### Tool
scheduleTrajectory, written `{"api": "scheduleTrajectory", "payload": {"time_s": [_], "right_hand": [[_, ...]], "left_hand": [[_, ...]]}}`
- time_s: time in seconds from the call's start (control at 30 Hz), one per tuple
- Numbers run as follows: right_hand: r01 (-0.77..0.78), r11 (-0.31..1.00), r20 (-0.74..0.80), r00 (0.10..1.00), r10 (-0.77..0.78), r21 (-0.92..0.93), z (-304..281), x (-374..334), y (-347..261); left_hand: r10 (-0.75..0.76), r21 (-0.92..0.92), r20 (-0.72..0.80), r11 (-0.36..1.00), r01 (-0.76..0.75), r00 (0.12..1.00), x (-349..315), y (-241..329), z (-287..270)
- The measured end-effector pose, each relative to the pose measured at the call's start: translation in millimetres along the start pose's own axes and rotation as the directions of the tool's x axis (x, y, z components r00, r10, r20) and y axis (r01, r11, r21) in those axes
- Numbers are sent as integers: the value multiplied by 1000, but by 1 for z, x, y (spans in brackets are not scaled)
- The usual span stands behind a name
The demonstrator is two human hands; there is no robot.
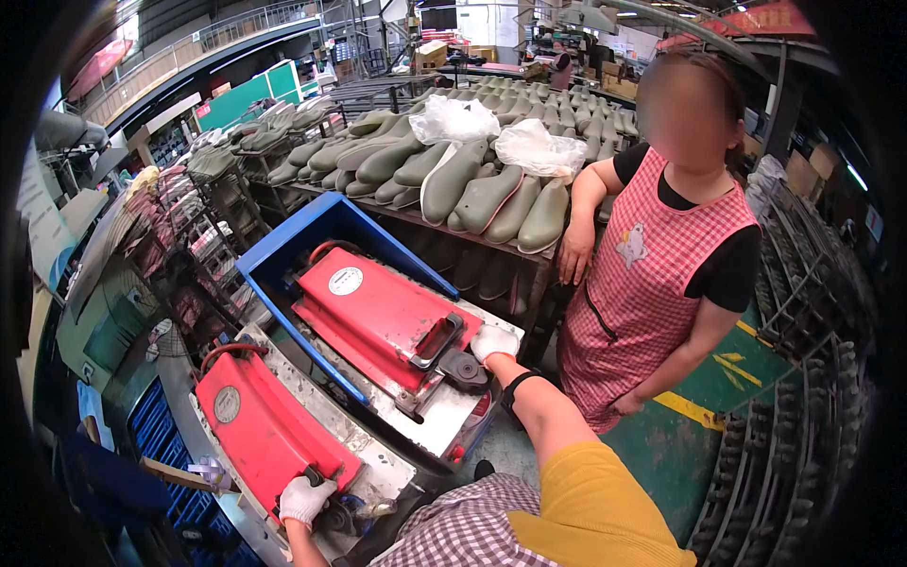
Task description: Using a pneumatic press to mold or shape shoes on a production line.
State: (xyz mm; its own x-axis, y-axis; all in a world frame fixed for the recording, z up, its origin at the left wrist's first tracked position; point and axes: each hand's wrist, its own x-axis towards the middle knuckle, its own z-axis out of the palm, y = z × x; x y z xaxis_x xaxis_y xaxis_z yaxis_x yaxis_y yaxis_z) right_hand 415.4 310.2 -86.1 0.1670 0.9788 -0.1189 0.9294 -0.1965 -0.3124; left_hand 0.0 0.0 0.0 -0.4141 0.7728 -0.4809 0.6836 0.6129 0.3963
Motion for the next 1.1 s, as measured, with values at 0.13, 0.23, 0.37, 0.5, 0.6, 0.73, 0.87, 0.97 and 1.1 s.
{"api": "scheduleTrajectory", "payload": {"time_s": [0.13, 0.23, 0.37, 0.5, 0.6, 0.73, 0.87, 0.97, 1.1], "right_hand": [[6, 1000, -34, 999, -6, -2, -1, -4, 0], [9, 1000, -38, 999, -9, 5, -6, -1, -2], [-2, 1000, -63, 998, 3, 17, -4, -2, 2], [-28, 972, -132, 989, 60, 234, -7, -6, 4], [75, 913, -296, 954, 52, 401, -20, -23, 3], [514, 800, -644, 733, -221, 310, 2, -82, -11], [755, 459, -378, 640, -669, 468, 38, -171, -46], [570, 322, 121, 362, -924, 756, 45, -225, -80], [457, 462, 499, 46, -865, 760, 82, -263, -119]], "left_hand": [[-7, 43, 30, 999, 6, 1000, 4, -5, 3], [8, 51, 32, 999, -10, 999, 4, -4, 2], [27, 47, 18, 999, -28, 999, 6, -6, 4], [18, 39, 36, 999, -20, 999, 8, -10, 4], [19, 62, 41, 998, -22, 999, 7, -10, 5], [47, 36, 19, 998, -48, 999, 5, -6, 3], [72, 11, 18, 997, -72, 997, 9, -14, 7], [50, 34, 35, 998, -52, 998, 1, -3, 0], [78, 18, 22, 997, -79, 997, 2, -4, 2]]}}
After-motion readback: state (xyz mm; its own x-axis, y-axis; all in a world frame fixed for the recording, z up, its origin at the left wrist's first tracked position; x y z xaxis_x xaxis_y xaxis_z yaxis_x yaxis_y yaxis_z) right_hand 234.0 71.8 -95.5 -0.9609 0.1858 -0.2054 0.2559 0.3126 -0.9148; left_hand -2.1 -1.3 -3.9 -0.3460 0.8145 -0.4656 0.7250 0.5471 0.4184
